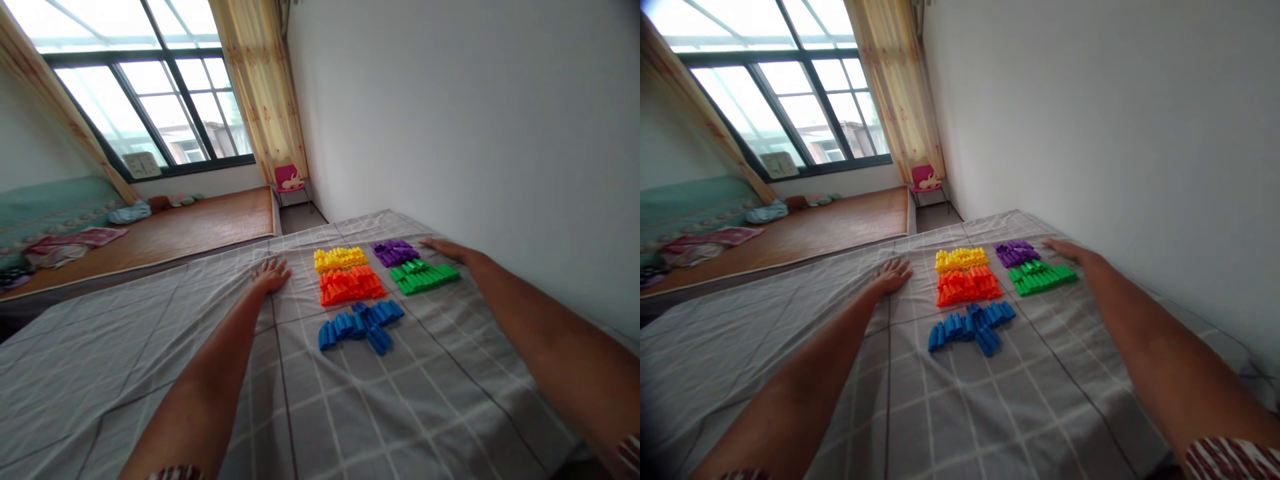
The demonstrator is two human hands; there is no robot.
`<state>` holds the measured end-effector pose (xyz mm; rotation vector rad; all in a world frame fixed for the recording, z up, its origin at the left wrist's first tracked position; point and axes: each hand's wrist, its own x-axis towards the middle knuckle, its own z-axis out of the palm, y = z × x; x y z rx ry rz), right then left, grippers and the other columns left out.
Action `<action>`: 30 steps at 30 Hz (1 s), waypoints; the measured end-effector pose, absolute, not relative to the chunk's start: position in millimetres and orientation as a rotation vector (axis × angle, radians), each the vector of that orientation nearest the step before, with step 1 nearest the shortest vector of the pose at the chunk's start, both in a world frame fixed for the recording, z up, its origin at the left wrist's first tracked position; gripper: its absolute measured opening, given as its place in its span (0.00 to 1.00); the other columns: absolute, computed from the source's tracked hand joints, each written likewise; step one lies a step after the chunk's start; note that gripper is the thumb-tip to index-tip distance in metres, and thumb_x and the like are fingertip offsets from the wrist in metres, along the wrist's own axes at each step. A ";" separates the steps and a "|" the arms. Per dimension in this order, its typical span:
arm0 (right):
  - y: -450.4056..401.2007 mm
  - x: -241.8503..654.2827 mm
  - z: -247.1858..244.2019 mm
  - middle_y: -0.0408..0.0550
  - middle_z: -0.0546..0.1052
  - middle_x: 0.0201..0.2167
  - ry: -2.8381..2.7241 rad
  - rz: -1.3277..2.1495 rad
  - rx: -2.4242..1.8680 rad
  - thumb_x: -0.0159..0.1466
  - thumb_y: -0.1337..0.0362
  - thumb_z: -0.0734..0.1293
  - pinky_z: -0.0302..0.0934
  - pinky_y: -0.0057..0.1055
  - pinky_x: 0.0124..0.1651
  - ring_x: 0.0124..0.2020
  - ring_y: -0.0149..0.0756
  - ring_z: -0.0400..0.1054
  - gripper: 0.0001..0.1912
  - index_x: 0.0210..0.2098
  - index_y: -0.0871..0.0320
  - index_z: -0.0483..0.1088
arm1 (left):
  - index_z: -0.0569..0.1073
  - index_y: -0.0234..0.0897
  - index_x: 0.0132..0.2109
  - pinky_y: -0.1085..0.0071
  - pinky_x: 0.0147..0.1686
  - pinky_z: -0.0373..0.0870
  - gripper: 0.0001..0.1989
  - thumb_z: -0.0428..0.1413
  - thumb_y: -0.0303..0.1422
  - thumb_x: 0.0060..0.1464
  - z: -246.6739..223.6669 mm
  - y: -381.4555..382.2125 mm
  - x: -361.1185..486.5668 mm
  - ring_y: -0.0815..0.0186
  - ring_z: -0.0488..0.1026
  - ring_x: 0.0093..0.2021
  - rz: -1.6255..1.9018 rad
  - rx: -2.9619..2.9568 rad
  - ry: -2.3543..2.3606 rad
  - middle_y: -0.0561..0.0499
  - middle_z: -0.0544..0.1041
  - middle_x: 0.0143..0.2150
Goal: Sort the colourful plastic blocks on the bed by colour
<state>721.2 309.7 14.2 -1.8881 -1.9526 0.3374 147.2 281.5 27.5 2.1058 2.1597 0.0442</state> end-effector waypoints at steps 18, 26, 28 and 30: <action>251.1 722.4 36.4 0.56 0.63 0.63 -2.011 0.949 -1.708 0.49 0.39 0.70 0.63 0.46 0.56 0.58 0.55 0.63 0.51 0.66 0.54 0.56 | 0.69 0.44 0.59 0.56 0.63 0.53 0.29 0.48 0.54 0.57 108.8 169.0 420.2 0.56 0.59 0.64 -0.147 2.905 0.584 0.47 0.65 0.64; 247.3 679.0 53.3 0.54 0.66 0.62 -2.552 0.787 -1.475 0.43 0.52 0.74 0.56 0.42 0.61 0.60 0.53 0.60 0.51 0.65 0.56 0.58 | 0.67 0.46 0.60 0.52 0.56 0.59 0.32 0.58 0.50 0.49 92.1 135.5 354.6 0.51 0.63 0.60 -0.316 2.868 0.736 0.46 0.65 0.64; 243.7 657.1 57.4 0.54 0.67 0.60 -2.600 0.744 -1.433 0.44 0.54 0.74 0.57 0.41 0.60 0.59 0.52 0.62 0.49 0.63 0.57 0.60 | 0.70 0.46 0.57 0.54 0.55 0.62 0.28 0.59 0.46 0.48 95.2 133.1 337.0 0.52 0.67 0.56 -0.316 2.868 0.813 0.47 0.68 0.61; 238.3 633.3 60.8 0.53 0.67 0.60 -2.642 0.689 -1.382 0.44 0.56 0.74 0.57 0.40 0.60 0.58 0.51 0.62 0.47 0.62 0.57 0.61 | 0.72 0.46 0.54 0.57 0.52 0.64 0.25 0.59 0.44 0.48 98.1 129.0 318.5 0.54 0.69 0.54 -0.302 2.869 0.882 0.47 0.70 0.58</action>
